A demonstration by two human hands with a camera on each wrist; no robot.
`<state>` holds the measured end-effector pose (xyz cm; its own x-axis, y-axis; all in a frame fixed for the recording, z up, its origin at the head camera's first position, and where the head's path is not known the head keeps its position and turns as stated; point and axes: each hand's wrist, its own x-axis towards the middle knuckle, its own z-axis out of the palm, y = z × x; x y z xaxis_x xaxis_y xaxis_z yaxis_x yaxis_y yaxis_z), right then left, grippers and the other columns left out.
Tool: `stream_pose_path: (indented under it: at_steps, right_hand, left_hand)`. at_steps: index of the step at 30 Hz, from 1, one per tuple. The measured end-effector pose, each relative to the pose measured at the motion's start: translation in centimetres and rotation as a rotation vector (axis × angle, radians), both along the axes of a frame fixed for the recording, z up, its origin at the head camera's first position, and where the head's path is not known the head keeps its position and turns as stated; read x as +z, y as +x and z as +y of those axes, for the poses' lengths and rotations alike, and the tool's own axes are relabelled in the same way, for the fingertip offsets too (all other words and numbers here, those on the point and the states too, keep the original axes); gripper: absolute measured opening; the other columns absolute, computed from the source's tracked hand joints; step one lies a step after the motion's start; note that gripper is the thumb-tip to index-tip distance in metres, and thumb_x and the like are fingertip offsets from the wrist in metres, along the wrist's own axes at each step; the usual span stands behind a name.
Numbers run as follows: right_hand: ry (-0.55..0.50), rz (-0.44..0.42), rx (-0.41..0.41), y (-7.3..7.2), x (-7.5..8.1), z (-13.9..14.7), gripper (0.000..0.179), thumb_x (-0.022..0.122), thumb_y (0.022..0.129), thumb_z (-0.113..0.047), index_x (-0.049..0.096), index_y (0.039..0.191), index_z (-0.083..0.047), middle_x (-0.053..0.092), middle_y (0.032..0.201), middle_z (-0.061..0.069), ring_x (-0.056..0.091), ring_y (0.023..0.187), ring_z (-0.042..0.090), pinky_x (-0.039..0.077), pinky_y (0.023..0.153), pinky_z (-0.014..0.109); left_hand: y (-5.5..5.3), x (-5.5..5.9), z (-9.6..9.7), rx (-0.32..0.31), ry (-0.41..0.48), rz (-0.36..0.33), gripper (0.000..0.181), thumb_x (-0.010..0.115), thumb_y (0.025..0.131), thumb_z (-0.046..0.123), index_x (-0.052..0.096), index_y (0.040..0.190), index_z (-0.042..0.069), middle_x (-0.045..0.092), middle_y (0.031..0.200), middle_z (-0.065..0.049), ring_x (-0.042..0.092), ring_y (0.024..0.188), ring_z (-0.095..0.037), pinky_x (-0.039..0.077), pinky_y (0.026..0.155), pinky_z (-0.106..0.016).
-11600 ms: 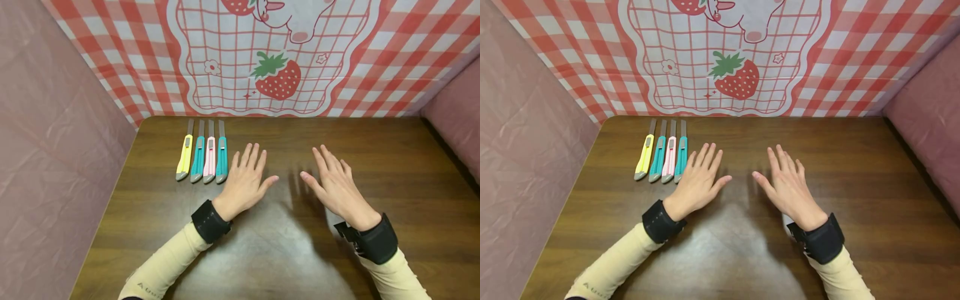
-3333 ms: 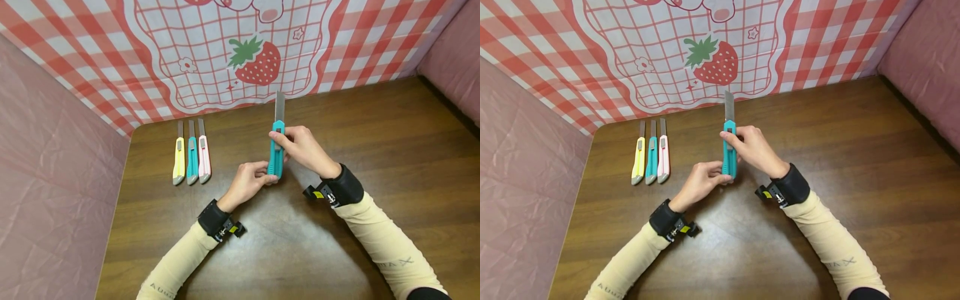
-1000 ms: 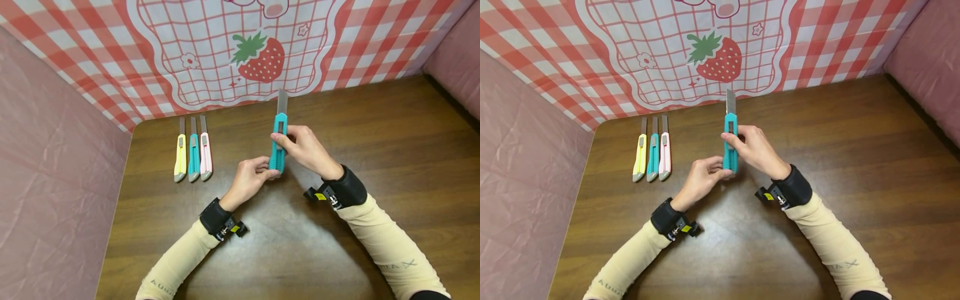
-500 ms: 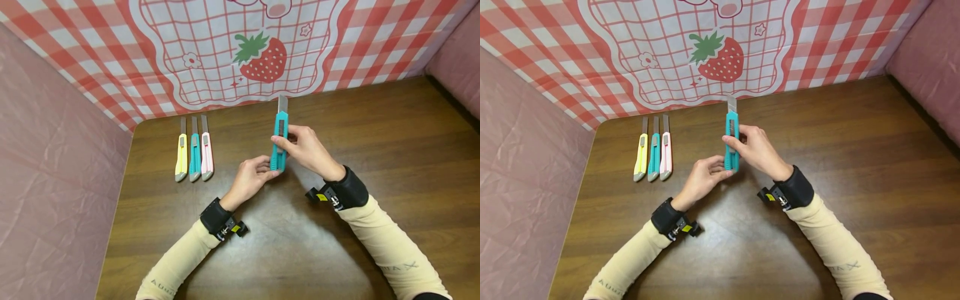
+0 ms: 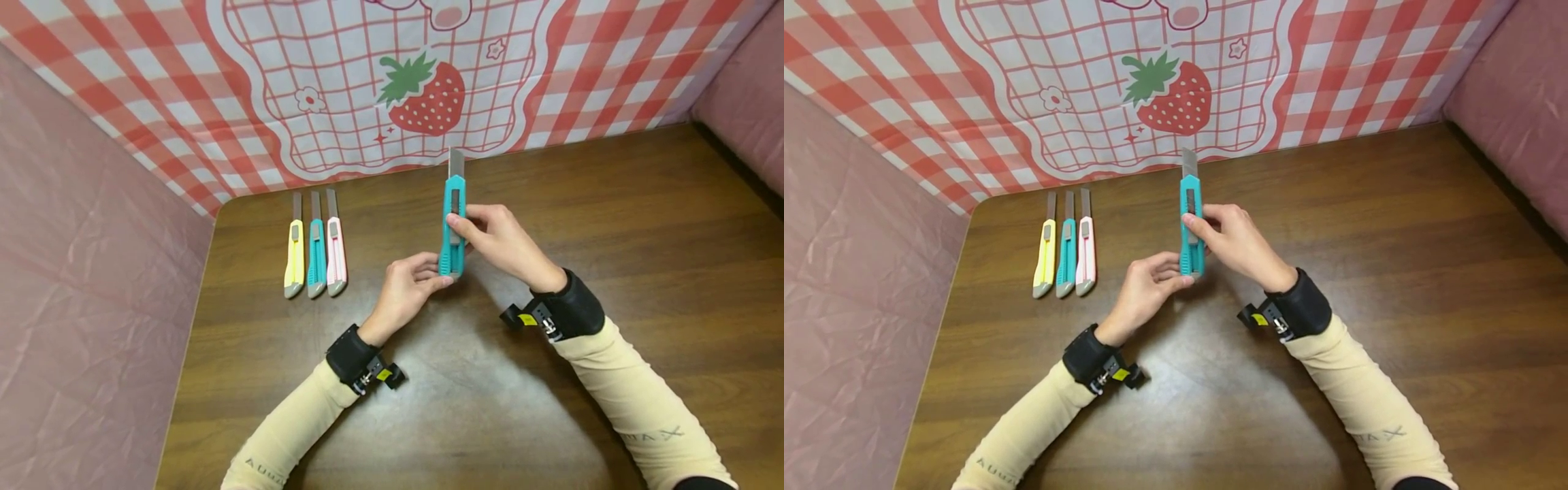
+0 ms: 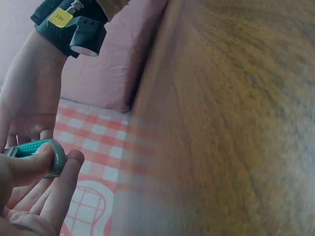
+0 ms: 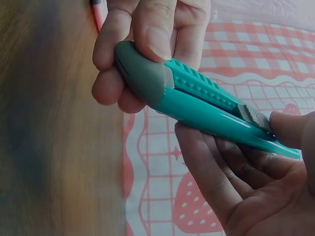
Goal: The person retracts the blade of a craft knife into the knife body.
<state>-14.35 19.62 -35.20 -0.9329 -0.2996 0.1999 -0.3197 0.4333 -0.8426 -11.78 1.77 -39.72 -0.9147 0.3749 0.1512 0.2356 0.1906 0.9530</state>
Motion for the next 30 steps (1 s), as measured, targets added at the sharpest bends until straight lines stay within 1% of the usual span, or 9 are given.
stream_pose_path:
  at_steps: [1, 4, 5, 9, 12, 18, 20, 24, 30]
  right_hand:
    - [-0.005, -0.006, 0.005, -0.2, -0.4, 0.2, 0.023, 0.053, 0.096, -0.022, 0.064, 0.095, -0.002, 0.065, 0.080, 0.012, 0.061, 0.066, 0.015, 0.058, 0.059, 0.030]
    - [-0.001, -0.018, 0.011, -0.2, -0.4, 0.1, 0.024, 0.053, 0.096, -0.023, 0.065, 0.094, -0.002, 0.065, 0.079, 0.011, 0.060, 0.065, 0.015, 0.059, 0.059, 0.037]
    - [0.002, -0.019, 0.011, -0.2, -0.5, 0.1, 0.024, 0.053, 0.096, -0.023, 0.065, 0.093, -0.002, 0.065, 0.078, 0.011, 0.060, 0.065, 0.015, 0.059, 0.059, 0.038]
    - [0.006, -0.019, 0.017, -0.4, -0.6, 0.0, 0.024, 0.054, 0.095, -0.023, 0.064, 0.091, -0.001, 0.065, 0.075, 0.012, 0.061, 0.063, 0.015, 0.059, 0.059, 0.043]
    - [0.003, -0.017, 0.022, -0.4, -0.7, 0.0, 0.024, 0.054, 0.095, -0.022, 0.064, 0.089, -0.001, 0.065, 0.074, 0.012, 0.061, 0.063, 0.014, 0.059, 0.059, 0.045]
    - [0.020, 0.006, 0.020, -0.4, -0.7, -0.2, 0.022, 0.055, 0.095, -0.021, 0.064, 0.088, -0.002, 0.065, 0.073, 0.010, 0.060, 0.062, 0.013, 0.057, 0.055, 0.029]
    - [0.022, 0.010, 0.022, -0.4, -0.7, -0.2, 0.022, 0.056, 0.094, -0.021, 0.064, 0.087, -0.002, 0.065, 0.073, 0.010, 0.060, 0.062, 0.014, 0.055, 0.055, 0.026]
    - [0.023, 0.007, 0.022, -0.3, -0.7, -0.1, 0.021, 0.056, 0.094, -0.021, 0.064, 0.087, -0.003, 0.065, 0.074, 0.010, 0.061, 0.063, 0.013, 0.056, 0.056, 0.030]
    - [0.017, 0.012, 0.028, -0.1, -0.8, -0.1, 0.016, 0.059, 0.092, -0.016, 0.063, 0.093, -0.001, 0.067, 0.083, 0.012, 0.064, 0.073, 0.013, 0.056, 0.065, 0.034]
  left_hand:
    - [-0.2, -0.5, 0.0, 0.001, 0.004, -0.003, 0.025, 0.072, 0.077, -0.003, 0.064, 0.100, -0.007, 0.068, 0.088, -0.023, 0.066, 0.080, -0.020, 0.059, 0.073, -0.028]
    - [-0.8, -2.0, 0.0, 0.006, 0.014, -0.012, 0.027, 0.074, 0.076, 0.001, 0.065, 0.101, -0.004, 0.069, 0.088, -0.020, 0.065, 0.079, -0.016, 0.059, 0.073, -0.028]
    - [-0.8, -2.1, 0.0, 0.007, 0.012, -0.013, 0.027, 0.074, 0.076, 0.002, 0.065, 0.101, -0.003, 0.069, 0.088, -0.019, 0.065, 0.079, -0.014, 0.059, 0.073, -0.027]
    - [-0.8, -2.1, -0.1, 0.013, 0.002, -0.016, 0.026, 0.074, 0.076, 0.003, 0.066, 0.101, -0.001, 0.070, 0.088, -0.017, 0.065, 0.077, -0.010, 0.059, 0.072, -0.025]
    - [-0.8, -2.1, -0.2, 0.016, -0.005, -0.010, 0.025, 0.074, 0.077, 0.003, 0.066, 0.100, -0.001, 0.070, 0.087, -0.016, 0.065, 0.076, -0.008, 0.059, 0.071, -0.025]
    - [-0.8, -1.8, -0.3, 0.012, -0.021, -0.002, 0.024, 0.073, 0.077, 0.002, 0.066, 0.100, -0.001, 0.070, 0.087, -0.015, 0.064, 0.076, -0.007, 0.058, 0.071, -0.024]
    - [-0.8, -1.8, -0.4, 0.009, -0.025, -0.004, 0.024, 0.073, 0.077, 0.002, 0.066, 0.100, -0.001, 0.070, 0.086, -0.015, 0.064, 0.075, -0.007, 0.058, 0.070, -0.024]
    - [-0.8, -1.7, -0.4, -0.002, -0.028, -0.003, 0.024, 0.074, 0.077, 0.002, 0.066, 0.100, 0.000, 0.070, 0.086, -0.015, 0.065, 0.074, -0.007, 0.059, 0.069, -0.024]
    - [-0.9, -1.6, -0.4, -0.017, -0.015, -0.003, 0.025, 0.073, 0.077, 0.001, 0.065, 0.100, -0.002, 0.070, 0.086, -0.016, 0.065, 0.074, -0.008, 0.059, 0.068, -0.025]
